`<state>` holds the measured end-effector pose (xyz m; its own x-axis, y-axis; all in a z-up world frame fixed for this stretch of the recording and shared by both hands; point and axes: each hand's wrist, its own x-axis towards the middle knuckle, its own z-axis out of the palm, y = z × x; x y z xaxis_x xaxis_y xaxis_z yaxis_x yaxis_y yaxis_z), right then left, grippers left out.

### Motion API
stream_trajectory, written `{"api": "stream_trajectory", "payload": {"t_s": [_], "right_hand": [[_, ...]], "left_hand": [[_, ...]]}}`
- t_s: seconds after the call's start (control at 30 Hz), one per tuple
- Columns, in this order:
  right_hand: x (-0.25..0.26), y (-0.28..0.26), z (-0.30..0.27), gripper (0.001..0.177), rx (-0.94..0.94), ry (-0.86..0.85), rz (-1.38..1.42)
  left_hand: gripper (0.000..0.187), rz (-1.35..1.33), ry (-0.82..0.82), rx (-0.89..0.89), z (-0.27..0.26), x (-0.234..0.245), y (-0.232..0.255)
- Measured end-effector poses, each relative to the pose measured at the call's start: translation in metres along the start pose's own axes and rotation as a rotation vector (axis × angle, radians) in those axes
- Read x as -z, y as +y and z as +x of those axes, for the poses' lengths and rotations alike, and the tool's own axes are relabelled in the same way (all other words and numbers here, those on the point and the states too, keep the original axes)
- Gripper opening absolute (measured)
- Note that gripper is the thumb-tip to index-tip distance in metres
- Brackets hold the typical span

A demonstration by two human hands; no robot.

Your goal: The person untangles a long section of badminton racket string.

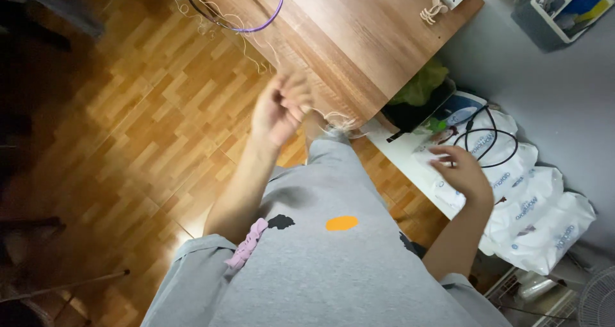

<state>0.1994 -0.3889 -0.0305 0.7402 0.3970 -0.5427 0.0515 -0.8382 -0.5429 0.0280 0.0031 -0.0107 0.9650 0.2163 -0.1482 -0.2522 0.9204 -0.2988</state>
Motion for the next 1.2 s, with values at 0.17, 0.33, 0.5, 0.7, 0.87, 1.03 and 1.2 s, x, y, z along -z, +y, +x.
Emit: {"api": "stream_trajectory", "payload": {"t_s": [0.17,0.33,0.5,0.7,0.87,1.03,1.2], "right_hand": [[-0.048,-0.149,-0.021,0.064,0.580,-0.020,0.244],[-0.106,-0.181,-0.011,0.007,0.706,-0.349,0.674],[-0.051,-0.191,-0.042,0.024,0.520,-0.599,0.385],[0.014,-0.086,-0.036,0.035,0.415,-0.800,0.243],[0.083,0.077,-0.027,0.036,0.469,-0.645,0.482],[0.102,0.211,-0.028,0.027,0.871,0.060,1.143],[0.145,0.282,-0.010,0.026,0.648,-0.022,0.945]], "left_hand": [[0.015,0.147,0.124,0.116,0.006,-0.038,-0.062],[0.022,0.935,0.132,-0.002,-0.002,-0.030,-0.047],[0.028,1.073,0.139,-0.263,-0.022,-0.055,0.032],[0.038,0.663,0.109,-0.419,-0.077,-0.061,0.138],[0.039,0.212,0.043,-0.320,-0.142,-0.061,0.211],[0.030,0.394,0.161,-0.362,-0.189,-0.086,0.212],[0.019,1.617,1.231,-0.076,-0.175,-0.074,0.144]]}}
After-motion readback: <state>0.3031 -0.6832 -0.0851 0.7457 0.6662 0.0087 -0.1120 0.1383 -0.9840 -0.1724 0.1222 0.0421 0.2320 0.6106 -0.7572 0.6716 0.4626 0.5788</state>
